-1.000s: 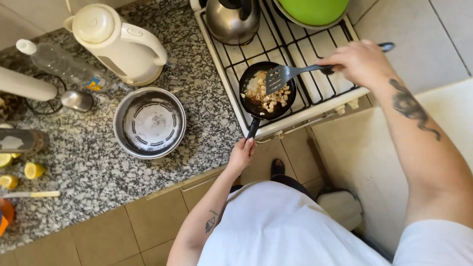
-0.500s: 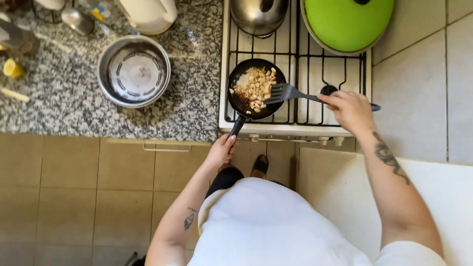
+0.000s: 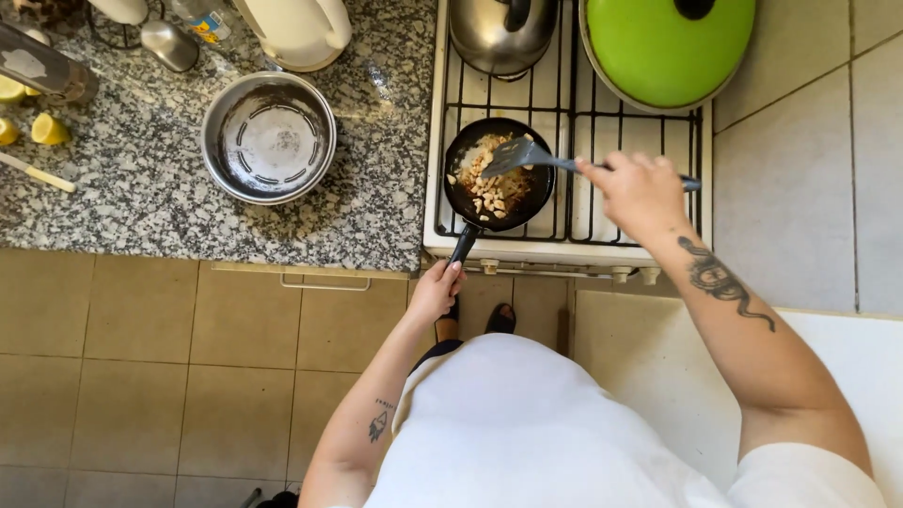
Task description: Preparing a food dressing by sautéing nuts and mixing them with oil and lemon juice.
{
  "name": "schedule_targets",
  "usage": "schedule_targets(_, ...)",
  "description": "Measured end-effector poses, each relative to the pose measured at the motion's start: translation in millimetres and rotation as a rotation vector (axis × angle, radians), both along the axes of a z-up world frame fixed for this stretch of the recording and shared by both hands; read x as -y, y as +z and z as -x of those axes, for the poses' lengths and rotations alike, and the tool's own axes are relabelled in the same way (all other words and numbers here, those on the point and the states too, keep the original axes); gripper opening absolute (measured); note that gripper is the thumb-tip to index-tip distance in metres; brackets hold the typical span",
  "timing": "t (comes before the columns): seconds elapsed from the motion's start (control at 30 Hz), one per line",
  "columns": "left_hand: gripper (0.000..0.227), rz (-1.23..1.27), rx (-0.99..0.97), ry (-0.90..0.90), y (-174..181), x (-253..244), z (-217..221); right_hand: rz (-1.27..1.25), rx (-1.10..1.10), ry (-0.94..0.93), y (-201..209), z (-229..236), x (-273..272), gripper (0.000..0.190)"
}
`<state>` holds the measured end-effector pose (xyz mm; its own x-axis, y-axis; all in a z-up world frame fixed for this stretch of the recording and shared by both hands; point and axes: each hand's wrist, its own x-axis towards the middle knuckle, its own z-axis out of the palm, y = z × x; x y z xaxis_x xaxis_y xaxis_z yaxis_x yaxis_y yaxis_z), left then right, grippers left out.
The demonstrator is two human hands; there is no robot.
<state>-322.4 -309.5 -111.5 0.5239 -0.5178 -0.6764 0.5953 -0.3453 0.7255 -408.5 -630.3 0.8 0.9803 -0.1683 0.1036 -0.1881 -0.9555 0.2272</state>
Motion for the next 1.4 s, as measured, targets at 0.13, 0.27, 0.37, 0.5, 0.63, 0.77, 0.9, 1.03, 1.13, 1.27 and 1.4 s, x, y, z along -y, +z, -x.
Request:
schedule_targets(0.13, 0.028, 0.005, 0.004, 0.019, -1.5, -0.4, -1.7, 0.033, -0.057, 0.010, 19.9, -1.5, -13.9, 0.037)
schedule_targets(0.27, 0.028, 0.013, 0.022, 0.028, -17.3, -1.1, 1.1, 0.105, -0.011, 0.011, 40.8, -6.9, -23.0, 0.040)
schedule_targets(0.37, 0.028, 0.025, 0.020, 0.051, 4.5, -0.3, 3.3, 0.011, 0.013, 0.021, 14.1, -20.7, -33.4, 0.041)
schedule_targets(0.5, 0.028, 0.035, 0.017, 0.055, -8.9, 6.9, 5.4, 0.058, 0.015, -0.001, 34.9, 3.1, -35.9, 0.038)
schedule_targets(0.63, 0.026, 0.079, -0.033, 0.114, -9.1, 18.3, 15.4, 0.057, -0.114, -0.132, 44.0, 44.9, -43.3, 0.042)
schedule_targets(0.77, 0.025, 0.119, -0.023, 0.096, -19.9, 39.2, 24.5, -0.070, -0.182, -0.219, 7.1, 69.9, -71.1, 0.046)
schedule_targets(0.9, 0.024, 0.137, -0.026, 0.066, -8.3, 45.8, 28.4, -0.028, -0.043, -0.201, -12.7, 42.1, -91.4, 0.047)
schedule_targets(1.03, 0.024, 0.164, -0.033, 0.099, -12.8, 43.1, 25.8, -0.040, -0.001, -0.237, -0.1, 22.3, -85.2, 0.050)
schedule_targets(1.13, 0.024, 0.173, -0.028, 0.084, -11.8, 39.7, 24.7, -0.035, 0.009, -0.239, 4.4, 11.9, -78.4, 0.049)
schedule_targets(1.27, 0.024, 0.190, -0.043, 0.117, -6.2, 37.9, 24.1, -0.085, -0.035, -0.240, -3.5, 1.1, -69.1, 0.048)
schedule_targets(1.4, 0.024, 0.170, -0.029, 0.118, -9.8, 36.2, 22.3, -0.178, -0.053, -0.281, 32.7, -3.4, -64.5, 0.034)
